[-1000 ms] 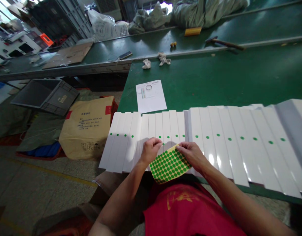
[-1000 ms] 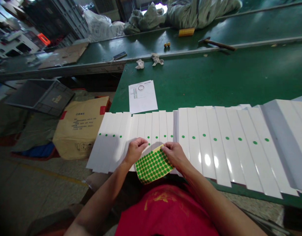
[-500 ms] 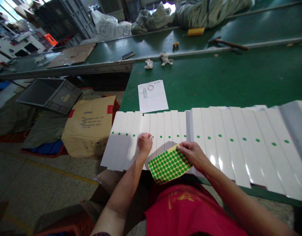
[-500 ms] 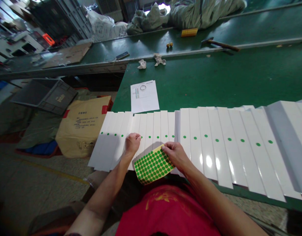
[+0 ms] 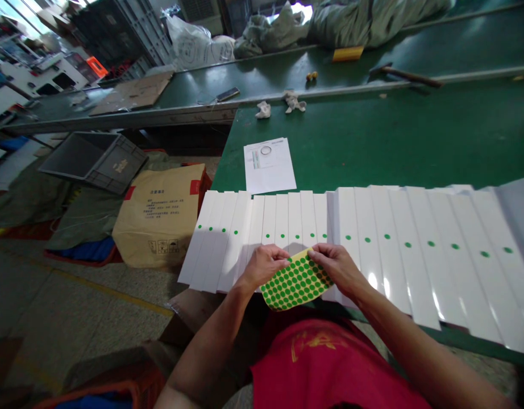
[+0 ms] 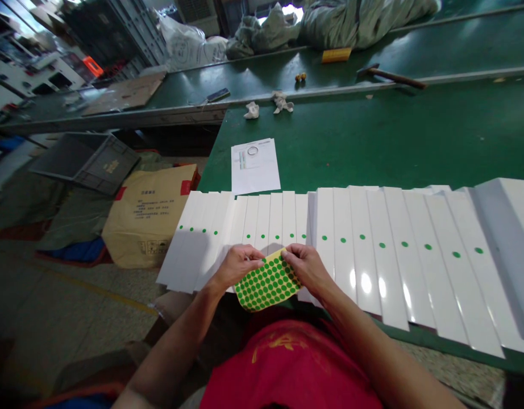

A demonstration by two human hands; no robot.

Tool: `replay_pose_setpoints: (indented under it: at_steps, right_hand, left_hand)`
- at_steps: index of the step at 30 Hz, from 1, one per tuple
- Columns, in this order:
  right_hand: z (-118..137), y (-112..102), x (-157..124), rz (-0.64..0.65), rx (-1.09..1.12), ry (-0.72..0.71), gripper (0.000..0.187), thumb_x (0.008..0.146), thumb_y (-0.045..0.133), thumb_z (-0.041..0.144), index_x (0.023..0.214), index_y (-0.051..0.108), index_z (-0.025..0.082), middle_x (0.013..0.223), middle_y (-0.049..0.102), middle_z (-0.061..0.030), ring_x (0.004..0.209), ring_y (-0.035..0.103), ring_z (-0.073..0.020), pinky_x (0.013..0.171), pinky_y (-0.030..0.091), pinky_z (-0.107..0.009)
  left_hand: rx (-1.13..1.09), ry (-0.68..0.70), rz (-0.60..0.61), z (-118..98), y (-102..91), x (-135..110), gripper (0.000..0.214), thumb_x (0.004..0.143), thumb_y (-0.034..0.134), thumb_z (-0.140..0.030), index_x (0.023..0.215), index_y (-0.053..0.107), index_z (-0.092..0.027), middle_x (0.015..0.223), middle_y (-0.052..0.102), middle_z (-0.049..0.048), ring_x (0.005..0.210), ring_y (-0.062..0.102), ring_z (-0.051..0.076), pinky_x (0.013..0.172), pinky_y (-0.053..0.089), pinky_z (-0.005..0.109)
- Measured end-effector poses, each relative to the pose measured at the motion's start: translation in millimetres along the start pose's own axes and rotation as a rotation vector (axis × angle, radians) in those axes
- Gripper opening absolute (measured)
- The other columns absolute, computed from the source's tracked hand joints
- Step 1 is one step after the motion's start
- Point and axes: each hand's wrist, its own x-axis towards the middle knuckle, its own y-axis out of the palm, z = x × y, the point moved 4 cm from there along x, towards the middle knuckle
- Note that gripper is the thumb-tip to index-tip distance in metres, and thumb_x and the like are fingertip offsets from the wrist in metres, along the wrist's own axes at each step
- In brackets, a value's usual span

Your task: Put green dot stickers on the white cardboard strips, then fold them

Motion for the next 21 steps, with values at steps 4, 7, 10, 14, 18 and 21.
replay_pose_setpoints:
  at_steps: [4,7,10,14,18,21]
  right_hand:
    - [-1.2,2.9,2.9,-0.010,0.005,0.020,0.032,0.073,0.062,0.046,0.065,0.056,0.016,0.052,0.052,0.0024,0.046,0.044,-0.0103,0.046,0.029,-0.024]
    - [-2.9,4.0,3.8,-0.010,0.008,0.037,0.032,0.073,0.062,0.046,0.065,0.057,0.016,0.052,0.053,0.0020,0.046,0.045,-0.0105,0.045,0.029,-0.024]
    - [-5.1,5.7,4.9,-0.015,0.011,0.047,0.031,0.073,0.063,0.045,0.066,0.058,0.015,0.052,0.054,0.0013,0.045,0.046,-0.0105,0.045,0.030,-0.023]
    - [-6.8,9.5,8.4,-0.012,0.000,0.046,0.031,0.072,0.062,0.045,0.065,0.058,0.015,0.051,0.055,0.0006,0.045,0.047,-0.0109,0.044,0.031,-0.023]
    - [-5.8,11.7,12.4,-0.023,-0.038,0.038,0.031,0.072,0.061,0.045,0.064,0.058,0.016,0.050,0.055,0.0007,0.045,0.047,-0.0113,0.043,0.032,-0.023]
    - [-3.7,12.9,14.5,-0.022,-0.055,0.047,0.031,0.072,0.060,0.046,0.063,0.057,0.016,0.050,0.054,0.0007,0.044,0.048,-0.0119,0.042,0.032,-0.023]
  left_hand:
    - [0.019,0.009,-0.112,-3.7,-2.2,-3.3,0.011,0.070,0.072,-0.016,0.081,0.075,-0.017,0.074,0.071,0.0012,0.069,0.063,0.012,0.064,0.047,0.021]
    - [0.019,0.009,-0.154,-3.9,-3.2,-6.0,0.009,0.071,0.071,-0.016,0.079,0.075,-0.017,0.074,0.072,0.0012,0.069,0.065,0.013,0.066,0.048,0.022]
    - [0.028,0.032,-0.163,-4.7,-3.9,-8.4,0.008,0.075,0.067,-0.016,0.076,0.075,-0.017,0.073,0.073,0.0009,0.069,0.065,0.013,0.067,0.047,0.023]
    - [0.060,0.130,-0.182,-6.5,-6.1,-10.8,0.009,0.074,0.066,-0.012,0.069,0.072,-0.017,0.073,0.068,0.0009,0.071,0.062,0.012,0.070,0.046,0.023]
    - [-0.077,0.106,-0.249,8.0,-8.6,-7.8,0.005,0.072,0.067,-0.015,0.068,0.070,-0.016,0.074,0.065,0.0012,0.070,0.059,0.011,0.065,0.045,0.022]
    - [-0.220,-0.072,-0.447,34.8,-12.4,1.7,0.008,0.071,0.067,-0.021,0.071,0.070,-0.014,0.068,0.066,0.0007,0.062,0.058,0.011,0.060,0.045,0.021]
